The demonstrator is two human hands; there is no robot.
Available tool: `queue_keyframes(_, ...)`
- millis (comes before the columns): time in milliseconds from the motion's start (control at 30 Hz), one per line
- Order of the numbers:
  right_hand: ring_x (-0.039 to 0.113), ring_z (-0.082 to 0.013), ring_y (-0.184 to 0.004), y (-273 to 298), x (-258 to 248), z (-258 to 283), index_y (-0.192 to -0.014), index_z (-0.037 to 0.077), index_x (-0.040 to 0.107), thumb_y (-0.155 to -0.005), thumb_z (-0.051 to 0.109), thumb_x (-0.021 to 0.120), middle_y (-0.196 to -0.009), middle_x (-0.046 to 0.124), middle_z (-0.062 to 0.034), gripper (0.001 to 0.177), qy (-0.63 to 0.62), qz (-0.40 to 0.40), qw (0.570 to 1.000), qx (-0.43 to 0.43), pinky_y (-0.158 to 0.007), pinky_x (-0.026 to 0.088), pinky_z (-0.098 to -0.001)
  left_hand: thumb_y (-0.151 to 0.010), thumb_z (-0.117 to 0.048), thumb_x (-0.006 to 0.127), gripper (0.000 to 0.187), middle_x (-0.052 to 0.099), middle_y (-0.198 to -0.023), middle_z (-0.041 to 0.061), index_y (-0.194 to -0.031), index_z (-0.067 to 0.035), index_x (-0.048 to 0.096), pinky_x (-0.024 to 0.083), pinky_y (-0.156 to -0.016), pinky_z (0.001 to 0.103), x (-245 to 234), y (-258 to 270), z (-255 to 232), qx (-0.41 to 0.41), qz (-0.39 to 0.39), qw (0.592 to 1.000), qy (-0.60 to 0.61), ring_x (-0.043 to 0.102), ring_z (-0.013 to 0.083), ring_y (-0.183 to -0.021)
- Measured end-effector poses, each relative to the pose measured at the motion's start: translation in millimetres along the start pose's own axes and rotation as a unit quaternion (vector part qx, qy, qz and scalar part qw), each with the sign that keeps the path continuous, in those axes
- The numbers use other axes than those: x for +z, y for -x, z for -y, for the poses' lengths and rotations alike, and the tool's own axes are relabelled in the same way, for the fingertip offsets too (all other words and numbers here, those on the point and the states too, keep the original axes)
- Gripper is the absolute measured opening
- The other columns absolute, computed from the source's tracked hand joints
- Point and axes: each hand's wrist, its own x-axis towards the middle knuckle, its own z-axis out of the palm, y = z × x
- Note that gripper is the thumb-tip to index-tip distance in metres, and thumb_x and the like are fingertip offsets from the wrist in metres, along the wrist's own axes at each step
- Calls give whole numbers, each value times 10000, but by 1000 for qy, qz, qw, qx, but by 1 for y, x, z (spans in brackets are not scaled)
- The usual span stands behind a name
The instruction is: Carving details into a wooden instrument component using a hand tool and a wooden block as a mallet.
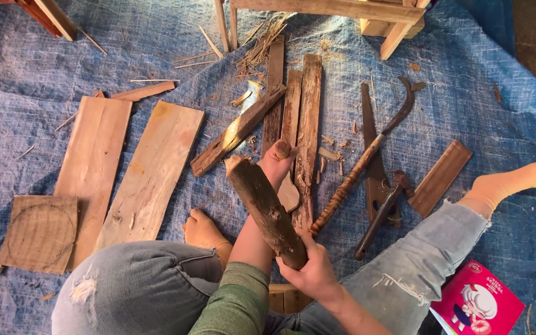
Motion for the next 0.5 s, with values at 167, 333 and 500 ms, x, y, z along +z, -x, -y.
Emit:
queue_keyframes(167, 619, -151, -564, 7, 3, -14, -1141, 20, 608, -725, 53, 748, -773, 748, -59, 439, -20, 0, 998, -68, -526, 507, -276, -877, -110, 756, 203, 537, -741, -54, -806, -108, 566, 422, -651, 215, -4, -3, 18, 15, -5, 1000, 15, 452, 71, -664)
queue_keyframes(333, 557, -130, -537, 11, 1, -13, -1177, 41, 611, -690, 23, 735, -725, 704, -23, 503, -29, 10, 997, -72, -496, 446, -259, -861, -150, 771, 162, 681, -867, -1, -962, -66, 675, 513, -737, 249, -7, -8, 39, -3, -34, 999, -21, 611, 111, -767)
queue_keyframes(500, 626, -209, -701, 11, 5, 5, -1137, 30, 624, -645, 142, 814, -954, 715, -70, 539, -83, 78, 983, -141, -632, 488, -315, -851, -141, 781, 147, 658, -807, -6, -898, -75, 658, 496, -704, 252, -9, -7, 24, -17, -28, 999, -38, 575, 116, -711)
